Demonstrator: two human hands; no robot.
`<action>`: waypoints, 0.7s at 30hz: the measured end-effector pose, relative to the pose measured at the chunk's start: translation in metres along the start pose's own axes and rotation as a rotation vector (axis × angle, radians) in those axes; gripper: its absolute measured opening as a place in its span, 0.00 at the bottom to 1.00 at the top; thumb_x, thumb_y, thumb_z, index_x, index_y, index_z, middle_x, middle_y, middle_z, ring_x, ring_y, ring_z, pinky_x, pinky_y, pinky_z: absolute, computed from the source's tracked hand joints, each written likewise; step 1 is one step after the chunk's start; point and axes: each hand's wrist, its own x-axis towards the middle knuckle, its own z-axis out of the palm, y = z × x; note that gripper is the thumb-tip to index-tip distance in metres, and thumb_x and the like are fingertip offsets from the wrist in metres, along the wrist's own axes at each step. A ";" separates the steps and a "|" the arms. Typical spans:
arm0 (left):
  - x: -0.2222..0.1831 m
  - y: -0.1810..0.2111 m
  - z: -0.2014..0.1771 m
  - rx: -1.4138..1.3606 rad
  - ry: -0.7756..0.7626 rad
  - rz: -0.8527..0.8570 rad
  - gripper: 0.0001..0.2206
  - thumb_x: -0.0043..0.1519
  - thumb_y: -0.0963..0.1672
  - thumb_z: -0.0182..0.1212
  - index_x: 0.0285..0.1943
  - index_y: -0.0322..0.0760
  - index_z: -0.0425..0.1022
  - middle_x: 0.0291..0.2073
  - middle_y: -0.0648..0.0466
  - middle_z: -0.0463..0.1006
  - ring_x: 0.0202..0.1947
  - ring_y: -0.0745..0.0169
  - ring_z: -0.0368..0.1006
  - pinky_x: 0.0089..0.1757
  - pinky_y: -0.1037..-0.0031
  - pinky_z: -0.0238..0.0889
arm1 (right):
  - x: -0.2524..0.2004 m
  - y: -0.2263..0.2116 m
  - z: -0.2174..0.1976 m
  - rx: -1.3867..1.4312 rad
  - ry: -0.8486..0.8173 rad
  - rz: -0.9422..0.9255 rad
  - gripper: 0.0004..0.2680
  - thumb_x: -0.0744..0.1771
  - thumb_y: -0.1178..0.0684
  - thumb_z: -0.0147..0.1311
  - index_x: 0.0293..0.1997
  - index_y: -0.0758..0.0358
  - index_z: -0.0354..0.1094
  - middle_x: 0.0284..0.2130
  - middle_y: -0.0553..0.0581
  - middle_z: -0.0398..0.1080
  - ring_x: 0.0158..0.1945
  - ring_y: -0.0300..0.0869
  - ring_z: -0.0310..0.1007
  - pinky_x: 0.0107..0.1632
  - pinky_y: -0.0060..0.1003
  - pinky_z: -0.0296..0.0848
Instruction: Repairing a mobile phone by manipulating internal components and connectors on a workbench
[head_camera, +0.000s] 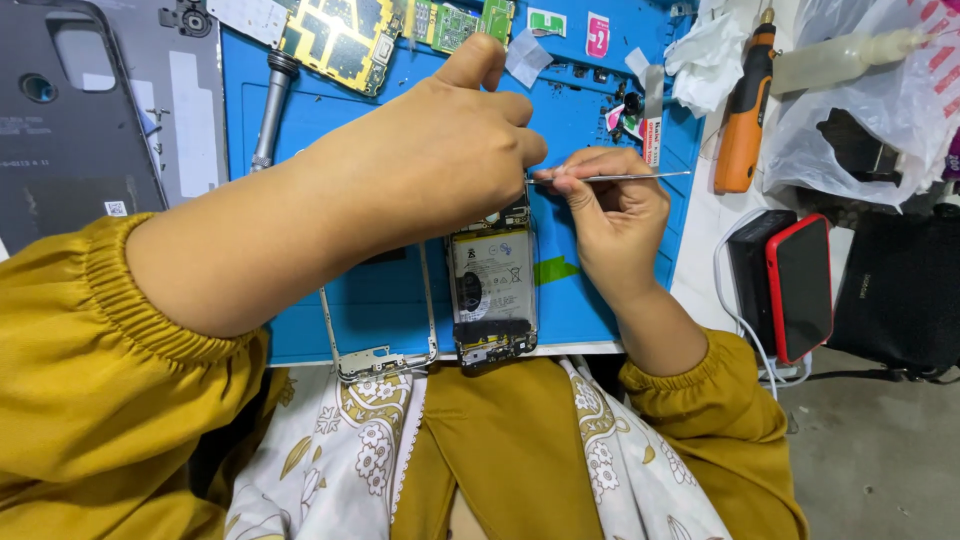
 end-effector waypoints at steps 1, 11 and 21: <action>0.000 0.000 0.001 -0.002 -0.007 0.002 0.07 0.50 0.41 0.67 0.21 0.52 0.77 0.23 0.66 0.71 0.29 0.56 0.68 0.52 0.57 0.57 | 0.000 0.000 0.000 0.002 0.005 0.014 0.04 0.70 0.64 0.55 0.42 0.64 0.63 0.36 0.64 0.69 0.43 0.52 0.80 0.50 0.38 0.83; -0.001 0.002 -0.001 0.041 -0.042 -0.010 0.06 0.51 0.43 0.68 0.23 0.52 0.77 0.25 0.68 0.73 0.32 0.55 0.68 0.53 0.52 0.56 | 0.008 0.006 -0.012 0.188 0.067 0.107 0.05 0.71 0.58 0.55 0.42 0.62 0.62 0.35 0.62 0.68 0.41 0.53 0.80 0.45 0.35 0.81; 0.010 -0.005 -0.026 -0.258 -0.131 -0.013 0.10 0.57 0.37 0.68 0.39 0.48 0.86 0.34 0.61 0.83 0.36 0.52 0.70 0.49 0.52 0.46 | -0.041 -0.015 -0.059 -0.761 -0.254 0.166 0.18 0.71 0.55 0.52 0.70 0.68 0.59 0.43 0.64 0.67 0.41 0.55 0.69 0.40 0.49 0.67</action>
